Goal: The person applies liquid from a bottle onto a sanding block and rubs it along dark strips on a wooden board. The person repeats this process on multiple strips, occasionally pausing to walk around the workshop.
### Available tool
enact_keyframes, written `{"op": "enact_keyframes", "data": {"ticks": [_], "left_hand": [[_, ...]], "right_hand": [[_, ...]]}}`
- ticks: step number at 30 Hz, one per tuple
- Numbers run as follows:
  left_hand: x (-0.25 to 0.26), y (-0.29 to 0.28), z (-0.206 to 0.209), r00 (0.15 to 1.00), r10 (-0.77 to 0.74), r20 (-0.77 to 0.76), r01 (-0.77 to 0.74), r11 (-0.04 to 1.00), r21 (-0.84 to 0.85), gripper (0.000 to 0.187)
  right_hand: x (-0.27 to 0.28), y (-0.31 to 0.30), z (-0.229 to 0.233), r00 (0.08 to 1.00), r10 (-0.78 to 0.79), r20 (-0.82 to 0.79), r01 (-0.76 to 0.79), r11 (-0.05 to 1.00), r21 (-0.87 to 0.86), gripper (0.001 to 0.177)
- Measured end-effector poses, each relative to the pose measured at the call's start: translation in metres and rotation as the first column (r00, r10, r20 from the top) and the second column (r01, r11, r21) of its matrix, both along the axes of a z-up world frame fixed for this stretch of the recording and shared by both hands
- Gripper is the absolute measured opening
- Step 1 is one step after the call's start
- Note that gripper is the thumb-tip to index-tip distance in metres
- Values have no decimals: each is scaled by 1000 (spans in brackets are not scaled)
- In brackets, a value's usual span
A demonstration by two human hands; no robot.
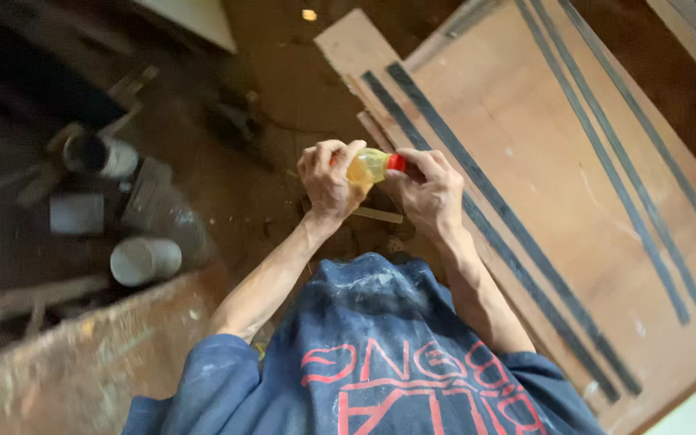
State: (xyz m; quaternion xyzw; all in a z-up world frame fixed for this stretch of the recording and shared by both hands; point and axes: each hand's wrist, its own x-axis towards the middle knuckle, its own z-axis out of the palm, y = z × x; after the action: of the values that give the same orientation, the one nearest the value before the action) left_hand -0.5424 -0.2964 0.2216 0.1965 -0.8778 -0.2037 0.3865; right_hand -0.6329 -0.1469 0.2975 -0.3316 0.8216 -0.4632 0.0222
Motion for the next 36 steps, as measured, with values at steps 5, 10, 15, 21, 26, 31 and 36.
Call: {"op": "enact_keyframes", "data": {"ticks": [5, 10, 15, 21, 26, 31, 36], "left_hand": [[21, 29, -2, 989, 117, 85, -117, 993, -6, 51], [39, 63, -11, 962, 241, 127, -243, 970, 2, 57], [60, 80, -20, 910, 383, 157, -394, 918, 43, 56], [84, 73, -28, 862, 458, 216, -482, 873, 72, 60], [101, 51, -37, 845, 492, 211, -515, 854, 72, 56], [119, 9, -43, 850, 486, 202, -508, 858, 77, 56], [153, -32, -39, 827, 506, 245, -520, 854, -11, 54]], "right_hand": [[-6, 20, 2, 979, 203, -1, -203, 979, 19, 31], [-3, 29, -6, 961, 124, 246, -167, 973, 162, 27], [1, 24, -4, 949, 254, 187, -302, 902, 307, 41], [3, 6, -7, 741, 671, -6, -671, 741, -10, 33], [24, -26, -23, 809, 587, 22, -583, 798, 153, 28], [54, -68, -35, 907, 415, 78, -421, 873, 246, 21], [78, -108, -40, 818, 571, -65, -570, 821, 36, 27]]}}
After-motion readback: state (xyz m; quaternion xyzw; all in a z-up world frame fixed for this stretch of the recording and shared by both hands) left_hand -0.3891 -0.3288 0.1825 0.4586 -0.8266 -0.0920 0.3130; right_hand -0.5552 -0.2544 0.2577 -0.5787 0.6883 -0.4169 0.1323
